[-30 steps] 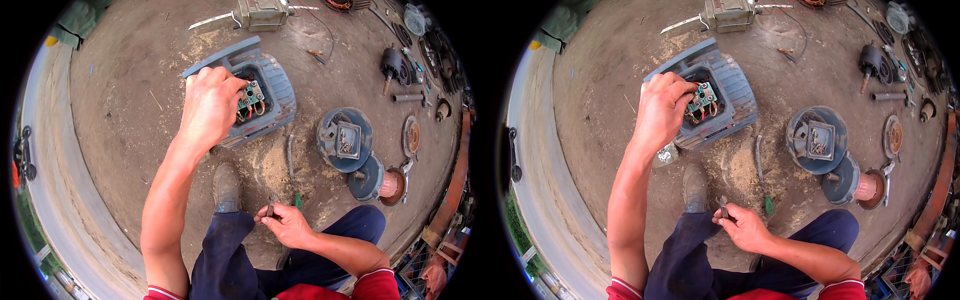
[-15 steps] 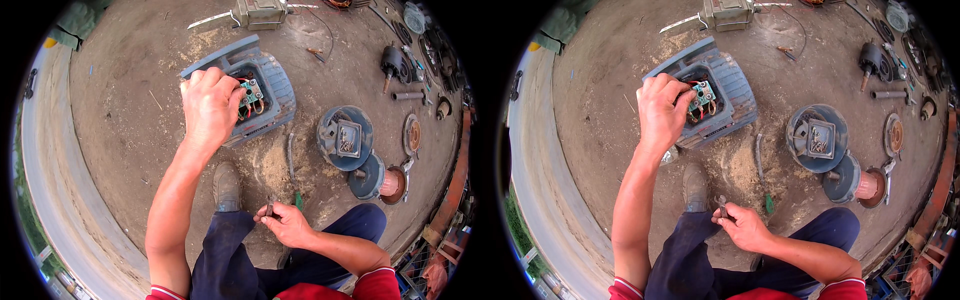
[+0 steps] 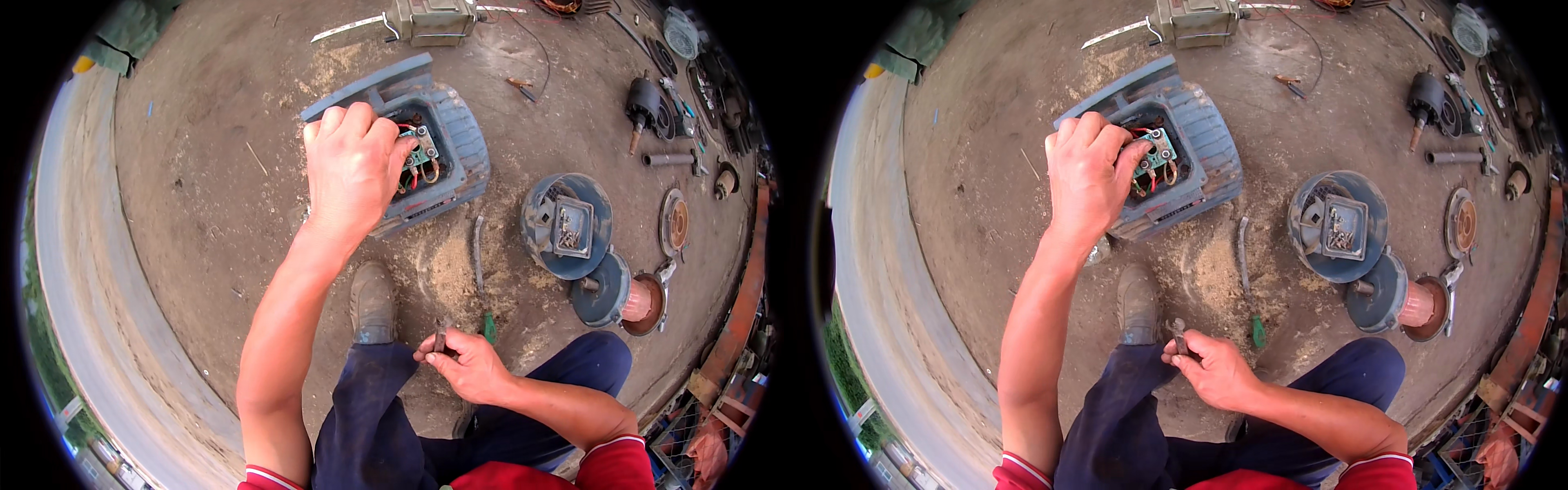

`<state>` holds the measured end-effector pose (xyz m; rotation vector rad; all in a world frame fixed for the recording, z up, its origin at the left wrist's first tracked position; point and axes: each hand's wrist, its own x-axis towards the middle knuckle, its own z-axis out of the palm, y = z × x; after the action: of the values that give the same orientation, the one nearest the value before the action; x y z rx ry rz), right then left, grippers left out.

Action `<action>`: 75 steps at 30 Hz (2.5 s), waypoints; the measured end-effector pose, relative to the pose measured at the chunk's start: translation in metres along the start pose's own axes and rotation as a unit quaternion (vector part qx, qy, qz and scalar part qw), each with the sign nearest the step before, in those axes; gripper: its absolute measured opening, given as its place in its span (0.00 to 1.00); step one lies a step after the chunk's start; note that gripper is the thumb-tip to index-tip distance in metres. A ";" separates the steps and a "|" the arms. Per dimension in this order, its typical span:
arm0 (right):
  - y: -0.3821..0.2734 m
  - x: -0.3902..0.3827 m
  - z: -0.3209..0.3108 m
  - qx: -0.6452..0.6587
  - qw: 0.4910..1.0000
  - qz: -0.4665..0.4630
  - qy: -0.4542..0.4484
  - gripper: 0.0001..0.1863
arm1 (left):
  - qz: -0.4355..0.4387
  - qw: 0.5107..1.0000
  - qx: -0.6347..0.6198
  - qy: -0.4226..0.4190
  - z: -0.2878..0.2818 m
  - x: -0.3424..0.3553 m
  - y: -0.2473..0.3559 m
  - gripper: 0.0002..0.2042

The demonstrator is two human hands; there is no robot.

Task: The person sits on the ground and uses a wrench to tighten screws on the terminal block of a small electric motor. They handle nuts and bolts, picking them up and placing them into the motor housing while another person works nearby.

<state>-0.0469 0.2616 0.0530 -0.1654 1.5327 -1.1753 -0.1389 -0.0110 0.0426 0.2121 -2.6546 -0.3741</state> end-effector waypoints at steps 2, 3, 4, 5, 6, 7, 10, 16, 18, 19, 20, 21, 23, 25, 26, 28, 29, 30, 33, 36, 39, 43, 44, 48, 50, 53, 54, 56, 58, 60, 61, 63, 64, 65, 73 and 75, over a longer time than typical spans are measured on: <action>-0.004 0.001 0.000 -0.011 1.000 -0.004 -0.002 0.06 | 0.033 0.999 -0.011 0.016 0.004 -0.001 -0.001 0.06; -0.003 0.001 0.000 -0.009 1.000 -0.004 -0.001 0.06 | 0.051 0.998 -0.019 0.017 0.004 -0.001 -0.003 0.06; -0.003 0.001 0.000 -0.007 1.000 -0.005 0.001 0.06 | 0.068 0.997 -0.026 0.017 0.003 0.000 -0.005 0.06; -0.002 0.002 -0.001 -0.006 1.000 -0.006 0.002 0.06 | 0.080 0.996 -0.048 0.014 0.002 0.001 -0.010 0.06; -0.001 0.002 -0.002 -0.006 1.000 -0.005 0.004 0.06 | 0.092 0.993 -0.071 0.010 0.000 0.003 -0.014 0.06; 0.000 0.003 -0.003 -0.006 1.000 -0.004 0.006 0.07 | 0.104 0.990 -0.094 0.006 -0.001 0.004 -0.015 0.06; 0.006 0.004 -0.006 -0.003 1.000 -0.020 0.019 0.07 | 0.043 0.990 -0.138 0.000 -0.009 0.004 -0.006 0.06; -0.002 0.010 -0.010 0.002 0.995 -0.069 0.068 0.10 | 0.026 0.998 -0.040 -0.031 -0.001 0.004 -0.007 0.07; -0.014 0.013 -0.018 -0.039 0.991 -0.086 0.092 0.11 | 0.067 0.995 -0.069 -0.022 0.001 0.004 -0.012 0.07; -0.025 0.016 -0.025 -0.083 0.987 -0.090 0.102 0.12 | 0.087 0.993 -0.082 -0.019 0.000 0.002 -0.015 0.07; -0.034 0.020 -0.032 -0.127 0.981 -0.095 0.111 0.13 | 0.094 0.990 -0.102 -0.007 -0.001 0.001 -0.017 0.08; -0.040 0.025 -0.037 -0.120 0.979 -0.105 0.125 0.15 | 0.101 0.987 -0.121 0.005 -0.003 0.000 -0.018 0.08; -0.055 0.036 -0.047 -0.090 0.975 -0.131 0.156 0.13 | 0.073 0.983 -0.164 0.036 -0.005 -0.006 -0.019 0.09; -0.071 0.047 -0.056 -0.102 0.966 -0.156 0.179 0.12 | 0.006 0.975 -0.211 0.072 -0.004 -0.026 -0.013 0.09; -0.078 0.054 -0.059 -0.119 0.961 -0.164 0.187 0.12 | -0.004 0.980 -0.186 0.069 -0.005 -0.034 -0.010 0.09; -0.090 0.064 -0.064 -0.119 0.962 -0.156 0.191 0.12 | -0.028 0.987 -0.142 0.066 -0.003 -0.046 -0.001 0.10; -0.092 0.071 -0.066 -0.137 0.955 -0.169 0.200 0.13 | -0.032 0.988 -0.123 0.083 0.004 -0.048 -0.004 0.10; -0.094 0.077 -0.067 -0.154 0.948 -0.182 0.208 0.14 | -0.035 0.988 -0.128 0.083 0.005 -0.047 -0.004 0.10; -0.109 0.087 -0.070 -0.208 0.941 -0.181 0.196 0.14 | -0.048 0.985 -0.147 0.082 0.004 -0.047 -0.004 0.08; -0.122 0.095 -0.071 -0.272 0.927 -0.183 0.185 0.13 | -0.071 0.976 -0.181 0.098 0.009 -0.058 -0.008 0.09; -0.135 0.106 -0.076 -0.337 0.910 -0.172 0.171 0.12 | -0.083 0.969 -0.199 0.123 0.010 -0.068 -0.008 0.11; -0.174 0.106 -0.073 -0.438 0.873 -0.122 0.177 0.11 | -0.081 0.969 -0.198 0.124 0.012 -0.074 -0.006 0.14; -0.184 0.107 -0.073 -0.467 0.861 -0.121 0.162 0.11 | -0.086 0.969 -0.197 0.123 0.012 -0.076 -0.006 0.14; -0.218 0.114 -0.075 -0.564 0.809 -0.116 0.120 0.11 | -0.100 0.973 -0.182 0.102 0.007 -0.070 -0.001 0.16; -0.226 0.118 -0.073 -0.576 0.804 -0.102 0.106 0.11 | -0.096 0.971 -0.192 0.105 0.006 -0.068 -0.002 0.16; -0.198 0.115 -0.074 -0.498 0.859 -0.078 0.092 0.11 | -0.094 0.971 -0.190 0.112 0.003 -0.074 -0.005 0.17; -0.179 0.113 -0.071 -0.455 0.884 -0.064 0.088 0.10 | -0.097 0.971 -0.186 0.114 0.001 -0.078 -0.007 0.16; -0.137 0.105 -0.050 -0.210 0.975 -0.012 0.070 0.10 | -0.134 0.960 -0.213 0.123 0.000 -0.086 -0.008 0.15; -0.112 0.106 -0.022 -0.017 0.998 -0.013 0.057 0.11 | -0.171 0.944 -0.241 0.148 -0.006 -0.091 -0.012 0.14; -0.103 0.119 0.015 0.166 0.983 -0.018 0.082 0.10 | -0.208 0.920 -0.274 0.188 -0.016 -0.094 -0.020 0.12; -0.106 0.126 0.033 0.243 0.966 -0.043 0.084 0.10 | -0.240 0.898 -0.305 0.208 -0.020 -0.095 -0.026 0.11; -0.111 0.141 0.057 0.352 0.930 -0.080 0.075 0.09 | -0.310 0.849 -0.358 0.234 -0.034 -0.096 -0.034 0.08; -0.115 0.147 0.062 0.383 0.916 -0.097 0.068 0.09 | -0.346 0.821 -0.384 0.242 -0.041 -0.093 -0.036 0.07; -0.120 0.146 0.064 0.399 0.907 -0.100 0.086 0.07 | -0.349 0.822 -0.378 0.243 -0.041 -0.092 -0.039 0.07; -0.099 0.086 -0.037 -0.240 0.948 -0.159 0.134 0.09 | -0.177 0.948 -0.236 0.122 -0.021 -0.084 -0.022 0.13; -0.135 0.083 -0.065 -0.369 0.900 -0.167 0.160 0.08 | -0.142 0.959 -0.225 0.095 -0.010 -0.076 -0.009 0.18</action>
<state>-0.1923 0.1780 0.0871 -0.7997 2.2603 -0.8387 -0.0658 -0.0057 0.0172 0.4585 -2.2779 -0.9841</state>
